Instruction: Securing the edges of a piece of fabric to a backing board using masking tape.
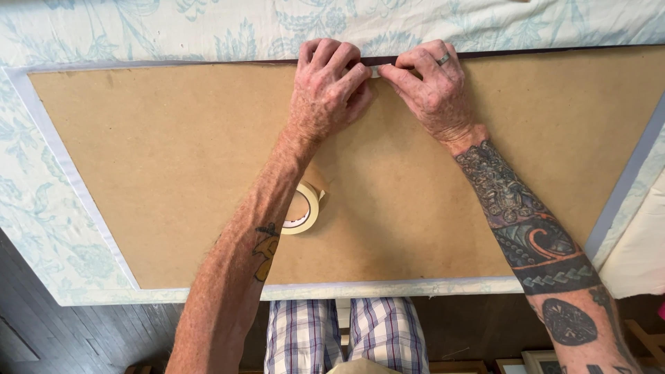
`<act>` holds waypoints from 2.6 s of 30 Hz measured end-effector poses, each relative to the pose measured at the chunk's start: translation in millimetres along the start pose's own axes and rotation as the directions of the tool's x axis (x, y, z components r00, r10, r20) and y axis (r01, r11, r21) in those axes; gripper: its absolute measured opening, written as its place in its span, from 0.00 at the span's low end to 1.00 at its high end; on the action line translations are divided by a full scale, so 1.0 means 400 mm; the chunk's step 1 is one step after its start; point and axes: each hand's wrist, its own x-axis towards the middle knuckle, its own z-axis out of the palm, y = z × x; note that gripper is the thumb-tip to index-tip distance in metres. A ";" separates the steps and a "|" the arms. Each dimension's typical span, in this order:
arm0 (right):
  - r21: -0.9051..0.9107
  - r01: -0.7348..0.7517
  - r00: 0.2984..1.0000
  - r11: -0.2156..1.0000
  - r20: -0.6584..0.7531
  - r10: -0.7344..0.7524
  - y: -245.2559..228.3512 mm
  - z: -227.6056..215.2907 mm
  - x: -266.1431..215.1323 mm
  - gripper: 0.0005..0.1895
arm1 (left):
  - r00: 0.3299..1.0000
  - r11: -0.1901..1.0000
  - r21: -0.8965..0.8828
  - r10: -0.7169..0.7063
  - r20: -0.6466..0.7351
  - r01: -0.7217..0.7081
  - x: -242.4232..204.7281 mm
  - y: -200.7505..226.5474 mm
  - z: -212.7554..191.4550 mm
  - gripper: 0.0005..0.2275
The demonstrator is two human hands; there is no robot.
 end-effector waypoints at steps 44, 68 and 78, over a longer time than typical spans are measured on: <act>-0.148 0.099 0.983 0.984 0.170 -0.073 -0.011 -0.053 -0.029 0.27 | 0.972 0.971 0.203 0.078 0.220 -0.124 -0.078 0.009 -0.051 0.13; -0.269 0.002 0.993 0.963 0.115 0.030 -0.040 -0.054 -0.028 0.25 | 0.972 0.979 0.191 0.025 0.234 -0.072 -0.087 0.016 -0.041 0.18; 0.448 -0.385 0.916 0.807 0.293 0.275 -0.311 -0.057 -0.071 0.26 | 0.924 0.957 0.032 -0.288 0.252 0.290 -0.280 0.145 -0.278 0.26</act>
